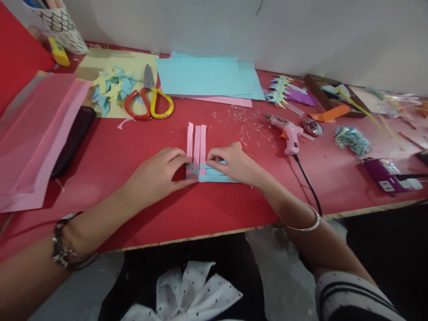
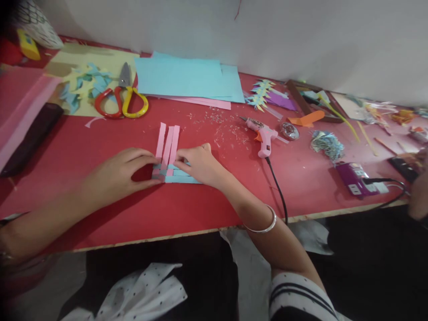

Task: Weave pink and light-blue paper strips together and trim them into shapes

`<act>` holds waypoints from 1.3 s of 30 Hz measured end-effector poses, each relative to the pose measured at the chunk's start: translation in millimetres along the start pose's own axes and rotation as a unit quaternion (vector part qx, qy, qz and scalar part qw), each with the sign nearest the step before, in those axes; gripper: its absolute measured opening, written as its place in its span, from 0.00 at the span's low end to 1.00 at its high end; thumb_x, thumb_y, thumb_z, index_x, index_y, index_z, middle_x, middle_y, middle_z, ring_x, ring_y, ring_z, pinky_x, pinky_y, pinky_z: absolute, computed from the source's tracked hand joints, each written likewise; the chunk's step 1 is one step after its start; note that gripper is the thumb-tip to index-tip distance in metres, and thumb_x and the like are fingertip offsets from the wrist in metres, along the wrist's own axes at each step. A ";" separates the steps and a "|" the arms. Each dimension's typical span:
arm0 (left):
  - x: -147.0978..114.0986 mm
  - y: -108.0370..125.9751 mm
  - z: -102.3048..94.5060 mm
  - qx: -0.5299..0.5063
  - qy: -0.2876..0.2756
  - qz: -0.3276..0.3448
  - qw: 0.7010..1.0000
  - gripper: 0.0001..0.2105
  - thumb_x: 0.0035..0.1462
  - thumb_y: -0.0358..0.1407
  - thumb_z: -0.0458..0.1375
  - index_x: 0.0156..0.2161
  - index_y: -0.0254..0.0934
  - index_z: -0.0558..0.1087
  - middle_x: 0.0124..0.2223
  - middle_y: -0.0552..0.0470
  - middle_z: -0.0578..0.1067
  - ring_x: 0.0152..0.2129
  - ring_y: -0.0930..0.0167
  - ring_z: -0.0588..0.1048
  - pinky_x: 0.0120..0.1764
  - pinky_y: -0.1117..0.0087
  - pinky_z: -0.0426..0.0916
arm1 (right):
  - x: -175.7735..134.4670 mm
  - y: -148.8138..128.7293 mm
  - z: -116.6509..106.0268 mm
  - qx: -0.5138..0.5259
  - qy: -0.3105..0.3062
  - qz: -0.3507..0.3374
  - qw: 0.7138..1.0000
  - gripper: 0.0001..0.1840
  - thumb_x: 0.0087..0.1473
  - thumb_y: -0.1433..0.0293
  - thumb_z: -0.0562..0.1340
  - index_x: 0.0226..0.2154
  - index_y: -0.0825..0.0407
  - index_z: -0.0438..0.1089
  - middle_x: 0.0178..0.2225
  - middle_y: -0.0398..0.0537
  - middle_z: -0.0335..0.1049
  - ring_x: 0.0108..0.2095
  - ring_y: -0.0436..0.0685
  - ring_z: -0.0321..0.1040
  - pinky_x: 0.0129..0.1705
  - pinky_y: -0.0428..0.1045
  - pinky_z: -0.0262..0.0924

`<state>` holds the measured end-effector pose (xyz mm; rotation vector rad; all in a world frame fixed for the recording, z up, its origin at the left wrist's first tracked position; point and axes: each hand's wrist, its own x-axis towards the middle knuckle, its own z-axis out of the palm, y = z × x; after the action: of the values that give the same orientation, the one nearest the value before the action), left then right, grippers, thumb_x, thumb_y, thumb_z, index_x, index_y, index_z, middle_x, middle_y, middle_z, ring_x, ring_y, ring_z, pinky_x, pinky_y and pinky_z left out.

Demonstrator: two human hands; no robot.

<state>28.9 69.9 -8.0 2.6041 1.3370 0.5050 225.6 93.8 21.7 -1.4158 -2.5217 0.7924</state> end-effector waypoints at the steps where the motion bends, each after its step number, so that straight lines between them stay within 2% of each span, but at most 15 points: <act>1: 0.2 -0.1 0.0 -0.004 -0.002 -0.001 1.000 0.17 0.51 0.47 0.53 0.39 0.35 0.70 0.38 0.46 0.71 0.35 0.65 0.70 0.36 0.68 0.66 | 0.0 0.2 0.0 0.000 0.001 0.000 1.000 0.10 0.53 0.68 0.53 0.25 0.55 0.64 0.22 0.39 0.63 0.24 0.45 0.55 0.42 0.51 0.38; 11: 1.4 -2.2 1.5 -0.040 -0.009 -0.008 0.999 0.17 0.51 0.46 0.53 0.41 0.36 0.67 0.39 0.48 0.69 0.36 0.67 0.69 0.40 0.66 0.64 | -1.1 1.2 7.2 -0.032 0.042 -0.019 0.998 0.11 0.54 0.69 0.51 0.24 0.55 0.64 0.21 0.37 0.60 0.21 0.44 0.51 0.41 0.50 0.38; 20: 2.6 -2.1 1.5 -0.065 -0.010 -0.012 0.998 0.14 0.50 0.45 0.54 0.37 0.36 0.66 0.38 0.48 0.69 0.35 0.67 0.68 0.39 0.66 0.64 | 0.3 0.4 3.8 -0.021 -0.006 -0.005 1.000 0.11 0.55 0.68 0.52 0.26 0.55 0.64 0.22 0.37 0.61 0.23 0.44 0.53 0.41 0.49 0.37; 31: 2.5 -1.9 1.8 -0.076 -0.009 -0.026 0.997 0.14 0.48 0.45 0.56 0.36 0.39 0.65 0.38 0.49 0.68 0.36 0.66 0.69 0.40 0.65 0.65 | -0.1 0.5 1.8 -0.012 -0.012 -0.005 1.000 0.11 0.53 0.67 0.53 0.24 0.55 0.63 0.22 0.38 0.61 0.23 0.45 0.53 0.41 0.50 0.38; 39: 3.3 -0.8 0.5 -0.077 -0.002 -0.018 0.997 0.12 0.48 0.44 0.57 0.33 0.38 0.64 0.37 0.49 0.69 0.35 0.67 0.69 0.38 0.66 0.65 | 0.5 1.9 0.3 -0.033 -0.029 -0.020 0.999 0.11 0.54 0.68 0.51 0.23 0.55 0.61 0.19 0.37 0.58 0.21 0.44 0.49 0.40 0.50 0.38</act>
<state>30.2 73.0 -7.9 2.4517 1.2882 0.5733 226.7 94.9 20.4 -1.3776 -2.6340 0.7620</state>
